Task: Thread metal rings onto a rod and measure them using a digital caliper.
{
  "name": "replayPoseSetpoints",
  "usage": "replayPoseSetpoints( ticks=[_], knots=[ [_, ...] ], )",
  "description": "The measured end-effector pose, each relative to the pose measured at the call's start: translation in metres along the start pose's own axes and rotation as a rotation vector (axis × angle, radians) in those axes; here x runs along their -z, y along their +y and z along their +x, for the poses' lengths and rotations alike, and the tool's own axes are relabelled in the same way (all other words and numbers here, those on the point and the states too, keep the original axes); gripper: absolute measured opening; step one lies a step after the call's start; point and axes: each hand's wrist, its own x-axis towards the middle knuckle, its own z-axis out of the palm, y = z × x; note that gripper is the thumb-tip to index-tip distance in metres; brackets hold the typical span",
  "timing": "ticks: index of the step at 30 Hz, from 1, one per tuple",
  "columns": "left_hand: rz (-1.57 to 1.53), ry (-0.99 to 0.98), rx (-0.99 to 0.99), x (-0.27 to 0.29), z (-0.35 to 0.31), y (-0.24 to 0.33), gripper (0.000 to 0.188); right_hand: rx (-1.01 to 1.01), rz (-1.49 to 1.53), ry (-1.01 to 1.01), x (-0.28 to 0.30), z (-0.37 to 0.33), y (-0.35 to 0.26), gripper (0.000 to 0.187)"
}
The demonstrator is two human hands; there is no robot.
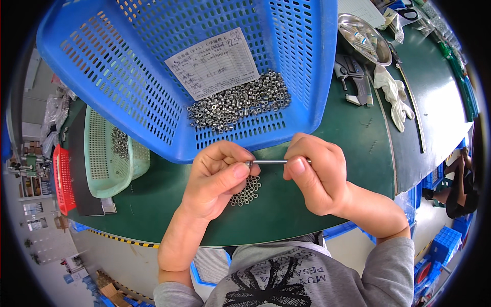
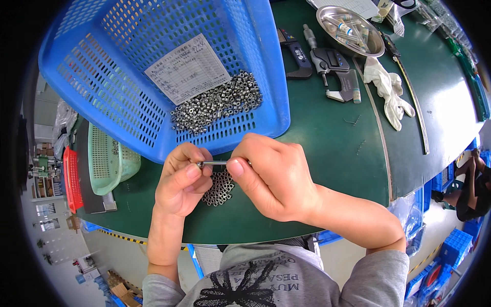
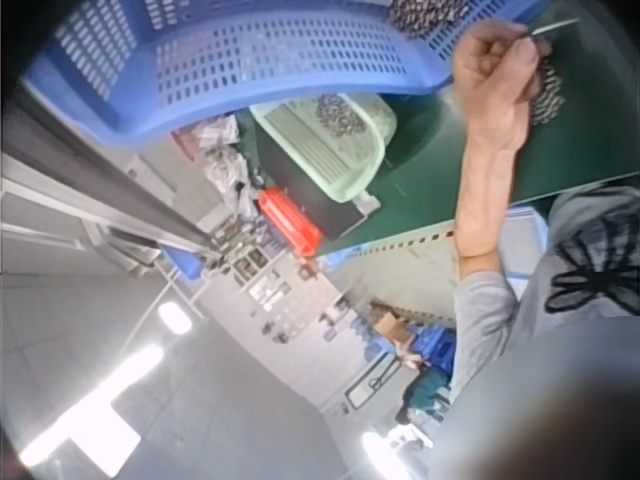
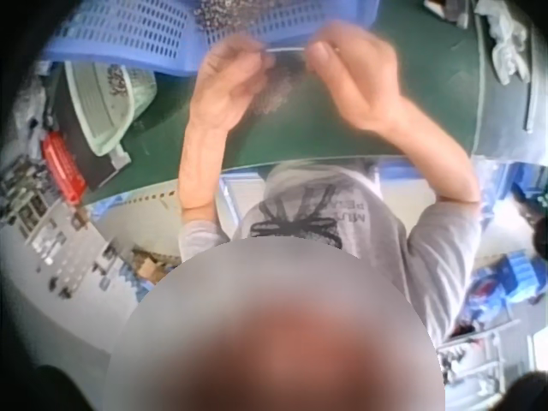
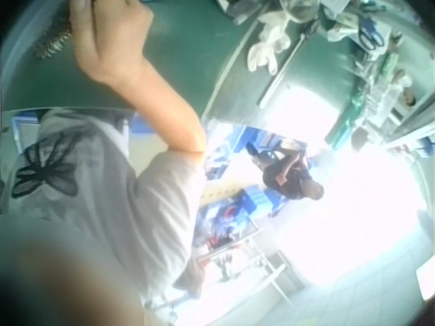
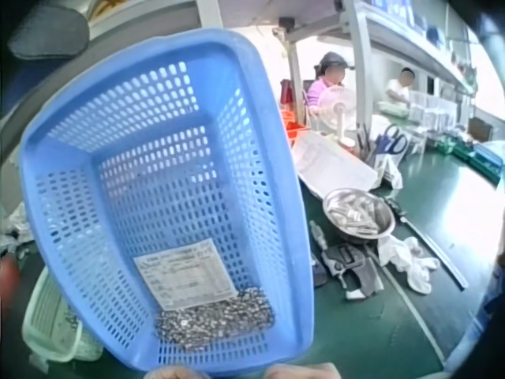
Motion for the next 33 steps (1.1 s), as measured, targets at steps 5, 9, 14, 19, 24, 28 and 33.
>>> replayPoseSetpoints(
  ticks=[5, 9, 14, 19, 24, 28, 33],
  knots=[
    [-0.005, -0.028, 0.005, 0.0, 0.001, -0.003, 0.013, -0.051, 0.089, -0.037, 0.001, 0.001, 0.0, 0.013],
    [-0.007, -0.014, 0.003, 0.0, 0.0, -0.004, 0.013, -0.03, 0.012, -0.019, -0.001, -0.001, 0.001, 0.01],
    [0.121, 0.045, -0.101, -0.004, 0.001, -0.004, 0.014, 0.033, -0.185, -0.038, 0.001, 0.001, 0.001, 0.01],
    [0.099, -0.003, -0.089, 0.004, 0.0, -0.007, 0.014, 0.177, -0.374, -0.115, 0.004, 0.004, -0.003, 0.014],
    [0.207, -0.108, -0.153, 0.003, -0.001, -0.014, 0.016, 0.17, -0.28, -0.135, -0.002, -0.003, 0.001, 0.016],
    [0.294, -0.111, -0.177, -0.002, -0.004, -0.016, 0.017, 0.079, -0.227, -0.194, -0.001, -0.002, -0.004, 0.013],
    [0.159, -0.005, -0.099, -0.001, -0.002, -0.005, 0.016, 0.05, -0.017, 0.026, 0.01, 0.004, -0.002, 0.008]
  ],
)
